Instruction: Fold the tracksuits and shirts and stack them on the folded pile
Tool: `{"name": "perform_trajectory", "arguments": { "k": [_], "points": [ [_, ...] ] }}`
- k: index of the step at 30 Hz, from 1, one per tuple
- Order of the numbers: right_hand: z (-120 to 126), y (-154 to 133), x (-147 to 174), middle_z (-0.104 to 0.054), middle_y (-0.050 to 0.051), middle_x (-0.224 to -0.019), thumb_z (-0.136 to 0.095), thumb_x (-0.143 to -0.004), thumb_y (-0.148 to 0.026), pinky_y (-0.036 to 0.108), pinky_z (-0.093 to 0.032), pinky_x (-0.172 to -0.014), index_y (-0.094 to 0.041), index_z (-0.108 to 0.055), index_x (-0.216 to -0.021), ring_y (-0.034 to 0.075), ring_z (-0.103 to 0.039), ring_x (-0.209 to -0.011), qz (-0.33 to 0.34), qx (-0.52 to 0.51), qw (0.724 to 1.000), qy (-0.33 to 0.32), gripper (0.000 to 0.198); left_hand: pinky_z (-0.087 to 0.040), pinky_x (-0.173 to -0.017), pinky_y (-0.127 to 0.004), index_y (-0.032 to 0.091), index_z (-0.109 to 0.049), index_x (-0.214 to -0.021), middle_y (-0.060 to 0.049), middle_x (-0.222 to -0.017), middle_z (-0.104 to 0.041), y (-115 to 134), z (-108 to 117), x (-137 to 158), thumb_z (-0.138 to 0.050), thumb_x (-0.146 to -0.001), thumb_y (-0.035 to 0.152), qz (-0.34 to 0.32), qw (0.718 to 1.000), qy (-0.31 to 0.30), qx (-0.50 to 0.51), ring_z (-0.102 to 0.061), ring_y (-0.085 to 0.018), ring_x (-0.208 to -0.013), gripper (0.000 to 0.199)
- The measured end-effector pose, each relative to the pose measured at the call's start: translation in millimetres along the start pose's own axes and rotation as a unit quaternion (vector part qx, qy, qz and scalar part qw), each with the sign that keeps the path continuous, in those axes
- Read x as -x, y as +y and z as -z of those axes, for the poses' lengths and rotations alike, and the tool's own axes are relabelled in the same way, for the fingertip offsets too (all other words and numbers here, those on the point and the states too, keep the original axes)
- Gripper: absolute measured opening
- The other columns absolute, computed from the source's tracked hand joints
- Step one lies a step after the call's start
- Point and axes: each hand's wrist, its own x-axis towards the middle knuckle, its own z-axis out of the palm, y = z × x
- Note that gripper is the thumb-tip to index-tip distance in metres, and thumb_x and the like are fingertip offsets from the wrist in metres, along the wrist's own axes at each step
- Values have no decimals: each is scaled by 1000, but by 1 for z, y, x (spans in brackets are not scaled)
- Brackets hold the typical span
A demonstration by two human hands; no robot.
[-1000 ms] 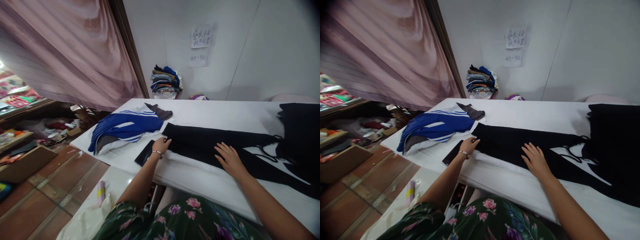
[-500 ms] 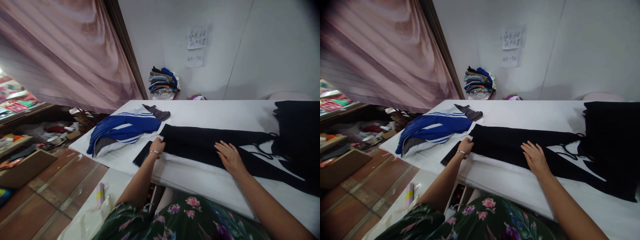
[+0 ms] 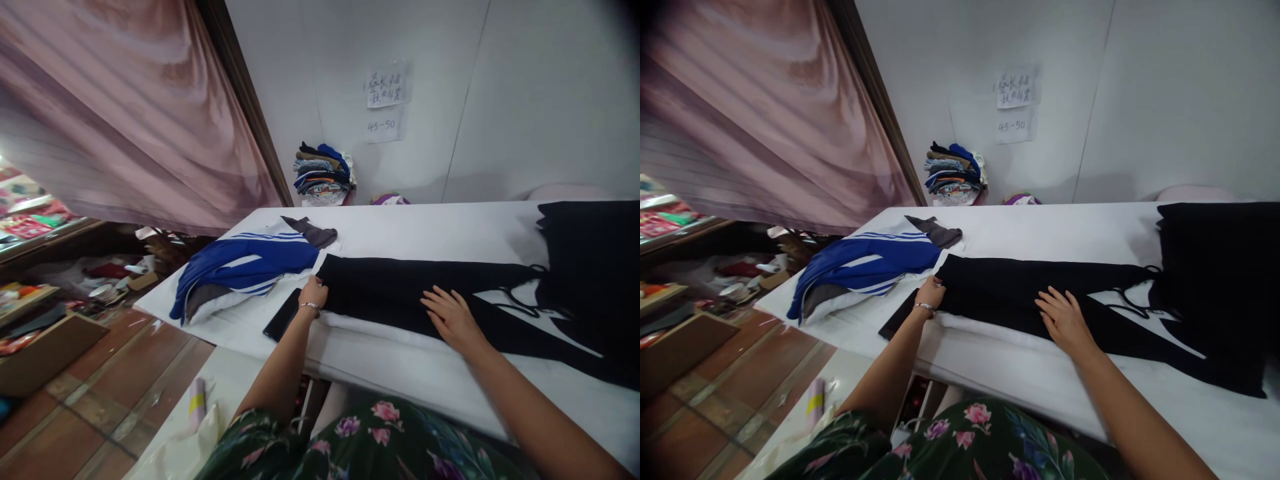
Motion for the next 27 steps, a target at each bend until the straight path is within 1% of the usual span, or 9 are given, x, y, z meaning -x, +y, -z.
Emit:
{"name": "perform_trajectory", "arguments": {
  "k": [4,7,9,11,13,15,19,22,27],
  "points": [
    [-1,-1,-1,-60,7,-125,-44,-88,-27,55,-28,-106,-23,-64,-114,25,-44,-128,-2,3,1000,1,33,-44,-75,-32,20,-54,-112,-9,-95,-68,0,8,-2,-51,-77,25,0,1000,-5,1,-63,-25,-93,35],
    [-2,-2,-2,-60,7,-125,-45,-87,-28,55,-27,-106,-22,-63,-115,26,-43,-128,-6,7,1000,-12,34,-45,-79,-32,19,-52,-118,-9,-101,-67,5,16,2,-49,-81,26,-23,998,54,-1,-62,-25,-96,38],
    [-2,-3,-3,-60,8,-126,-45,-87,-28,56,-26,-106,-22,-63,-115,27,-43,-128,-9,10,999,-29,34,-45,-84,-32,17,-51,-121,-11,-112,-63,15,21,6,-47,-84,29,-90,988,125,0,-59,-24,-103,39],
    [-1,-6,-4,-59,7,-127,-45,-87,-28,57,-24,-106,-22,-63,-116,27,-43,-128,-14,10,999,-42,34,-42,-93,-32,16,-51,-123,-12,-122,-58,29,22,9,-43,-88,32,-189,968,165,-6,-54,-22,-112,39],
    [1,-10,-6,-58,7,-128,-45,-88,-28,57,-23,-107,-24,-62,-118,27,-42,-129,-24,6,998,-52,35,-34,-103,-33,16,-50,-126,-12,-131,-52,43,18,9,-40,-90,34,-281,946,157,-35,-46,-22,-123,41],
    [5,-14,-8,-56,7,-130,-46,-87,-27,56,-21,-108,-24,-62,-118,27,-40,-130,-39,-1,997,-63,35,-25,-110,-38,16,-47,-132,-11,-141,-44,51,7,6,-41,-91,39,-328,932,123,-93,-34,-24,-133,48],
    [13,-22,-11,-54,7,-132,-47,-88,-29,52,-17,-110,-23,-60,-121,25,-37,-132,-71,-27,994,-84,35,-21,-110,-48,13,-46,-135,-13,-146,-37,47,-24,-8,-39,-88,50,-287,933,24,-217,-27,-31,-137,60],
    [22,-26,-16,-54,7,-133,-47,-90,-38,52,-17,-111,-24,-59,-122,24,-36,-133,-91,-55,990,-91,37,-20,-110,-48,14,-44,-137,-12,-148,-35,39,-38,-17,-33,-88,53,-281,925,26,-254,-26,-31,-137,63],
    [43,-16,-50,-44,8,-142,-39,-93,-45,48,-16,-112,-21,-54,-128,24,-27,-137,-116,-10,992,-44,45,-20,-110,-48,15,-42,-139,-11,-148,-33,38,-37,-19,-31,-88,53,-280,919,30,-277,-24,-30,-138,64]
  ]
}}
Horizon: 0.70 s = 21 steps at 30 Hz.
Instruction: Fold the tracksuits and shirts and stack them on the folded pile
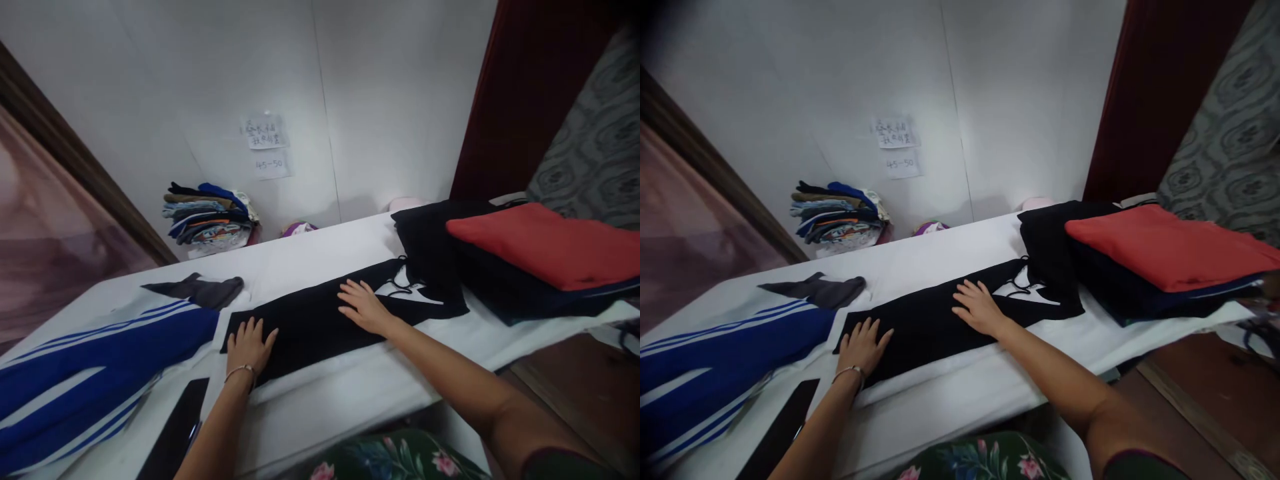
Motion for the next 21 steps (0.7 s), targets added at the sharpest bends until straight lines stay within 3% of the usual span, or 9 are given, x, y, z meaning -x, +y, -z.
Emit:
{"name": "perform_trajectory", "arguments": {
  "k": [5,9,11,15,21],
  "points": [
    [21,48,-39,-26,13,-151,-34,-93,-49,50,-11,-111,-16,-43,-138,28,-13,-141,-105,108,989,7,56,-20,-110,-47,15,-41,-140,-9,-149,-32,0,0,0,-31,-87,53,3,1000,-6,-6,-23,-29,-139,66],
    [22,106,-25,-21,14,-152,-32,-92,-53,52,-7,-111,-13,-34,-142,28,-9,-141,-290,147,943,-73,64,-20,-110,-47,15,-42,-139,-10,-148,-34,-2,-3,0,-33,-87,52,1,1000,7,0,-25,-29,-138,64],
    [18,125,-9,-23,14,-152,-28,-92,-56,54,-11,-109,-15,-33,-143,28,-12,-141,-333,140,928,-96,66,-21,-109,-48,16,-45,-137,-10,-147,-36,-3,-4,-1,-33,-87,50,-6,1000,14,7,-27,-29,-137,62],
    [8,138,7,-20,12,-153,-24,-91,-60,55,-12,-109,-16,-30,-144,26,-11,-141,-349,142,923,-80,70,-21,-109,-48,17,-46,-136,-9,-147,-37,-3,-4,-1,-33,-87,49,-9,1000,16,20,-28,-29,-136,60],
    [6,137,5,-21,13,-153,-23,-90,-60,56,-13,-108,-14,-30,-144,28,-11,-141,-352,147,921,-79,71,-21,-109,-48,18,-47,-136,-10,-146,-38,-5,-8,0,-35,-86,48,-10,999,31,23,-28,-28,-136,60]
  ]
}}
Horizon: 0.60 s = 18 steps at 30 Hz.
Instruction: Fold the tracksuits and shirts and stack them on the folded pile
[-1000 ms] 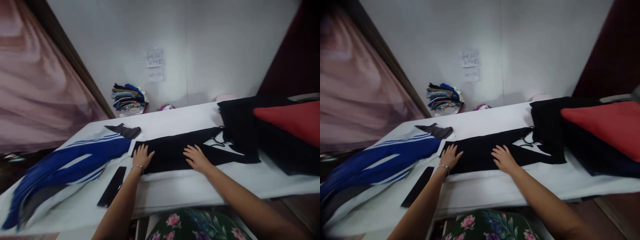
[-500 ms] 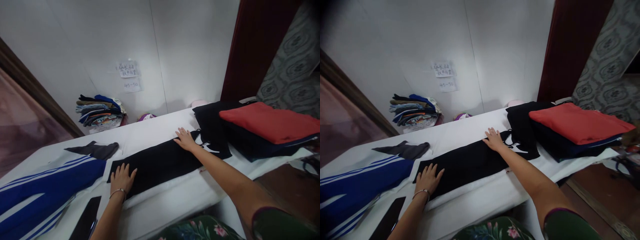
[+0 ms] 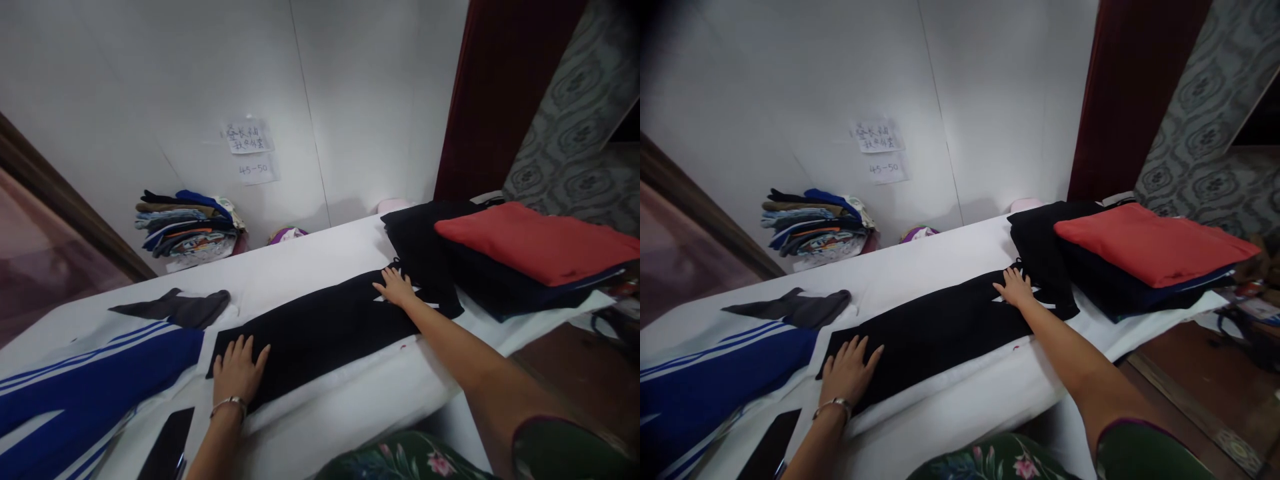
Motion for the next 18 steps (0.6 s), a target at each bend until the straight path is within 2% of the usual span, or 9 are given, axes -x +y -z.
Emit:
{"name": "perform_trajectory", "arguments": {
  "k": [7,11,14,18],
  "points": [
    [1,1,3,-21,12,-153,-26,-90,-60,56,-15,-107,-16,-31,-144,30,-12,-141,-4,-12,1000,4,70,-22,-107,-50,24,-55,-129,-9,-141,-45,-6,-5,1,-35,-86,49,-14,999,17,26,-31,-29,-134,53],
    [16,0,2,-32,12,-148,-34,-90,-53,51,-24,-105,-19,-42,-137,29,-23,-138,23,-15,1000,10,60,-22,-107,-52,28,-57,-125,-7,-138,-49,-8,-4,2,-37,-86,45,-29,999,21,35,-32,-29,-134,47],
    [43,4,0,-31,11,-149,-34,-92,-42,42,-25,-106,-18,-44,-135,24,-22,-138,49,-10,997,65,50,-23,-106,-53,29,-58,-125,-7,-137,-50,-9,-6,1,-38,-86,44,-35,998,20,38,-31,-29,-135,46],
    [89,23,-11,-23,15,-151,-40,-90,-31,44,-22,-107,-12,-39,-138,29,-15,-140,38,27,976,211,52,-22,-106,-54,29,-58,-125,-7,-137,-50,-9,-15,-4,-39,-85,45,-10,999,28,30,-29,-30,-135,47]
  ]
}}
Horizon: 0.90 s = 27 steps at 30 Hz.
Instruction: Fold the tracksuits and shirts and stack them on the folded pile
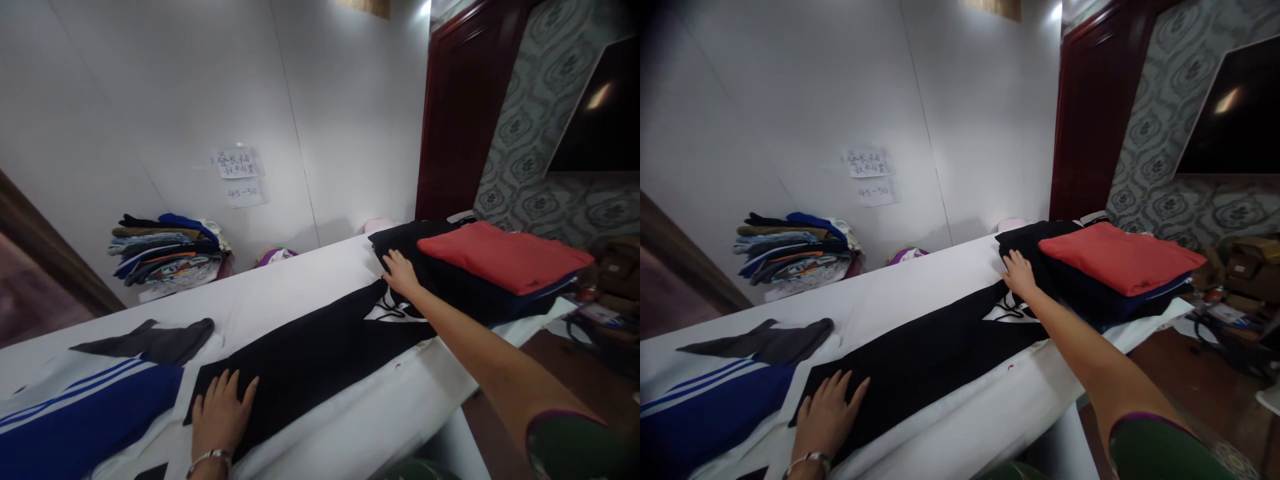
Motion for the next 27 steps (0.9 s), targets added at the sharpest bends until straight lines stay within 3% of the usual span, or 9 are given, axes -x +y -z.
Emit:
{"name": "perform_trajectory", "arguments": {
  "k": [3,8,12,15,21,24,27],
  "points": [
    [18,24,-24,-20,21,-150,-48,-85,-29,47,-26,-105,-7,-31,-141,36,-15,-138,-49,30,997,56,63,-21,-107,-54,29,-59,-124,-6,-138,-49,-1,-5,-2,-40,-84,44,-1,1000,-2,-3,-29,-30,-136,46],
    [28,49,-52,-29,29,-143,-59,-78,-22,48,-33,-100,-3,-25,-143,40,-34,-128,-120,-12,992,31,76,-20,-107,-53,29,-60,-122,-7,-138,-49,-1,-1,0,-39,-85,43,-16,1000,-2,-5,-30,-30,-135,45],
    [34,55,-64,-55,28,-120,-51,-78,-9,48,-38,-94,-2,-42,-135,36,-49,-115,-115,-59,991,24,58,-22,-106,-52,26,-57,-125,-8,-139,-48,2,6,3,-37,-85,47,-12,1000,4,4,-31,-30,-134,50],
    [44,53,-71,-64,22,-108,-46,-76,-3,44,-41,-93,-4,-58,-121,32,-57,-106,-100,-93,990,29,46,-22,-107,-50,21,-55,-129,-10,-141,-45,5,8,4,-37,-85,49,-3,1000,10,4,-31,-29,-134,55],
    [64,9,-57,-67,4,-108,-48,-79,-10,29,-45,-95,-17,-61,-118,17,-61,-101,3,-207,976,63,42,-21,-109,-47,15,-51,-131,-9,-143,-43,6,9,4,-39,-84,48,3,1000,11,-3,-31,-28,-134,59],
    [65,-25,-22,-68,2,-105,-55,-79,-20,32,-48,-92,-21,-63,-115,16,-62,-99,130,-363,922,33,36,-21,-109,-47,15,-52,-130,-9,-142,-44,10,12,5,-40,-85,50,13,1000,11,1,-32,-28,-134,59],
    [58,-47,20,-66,3,-113,-63,-75,-28,36,-49,-90,-26,-60,-121,19,-60,-105,207,-453,861,-101,46,-21,-109,-48,14,-53,-129,-10,-141,-45,14,16,7,-41,-85,51,16,1000,10,6,-32,-29,-133,59]
  ]
}}
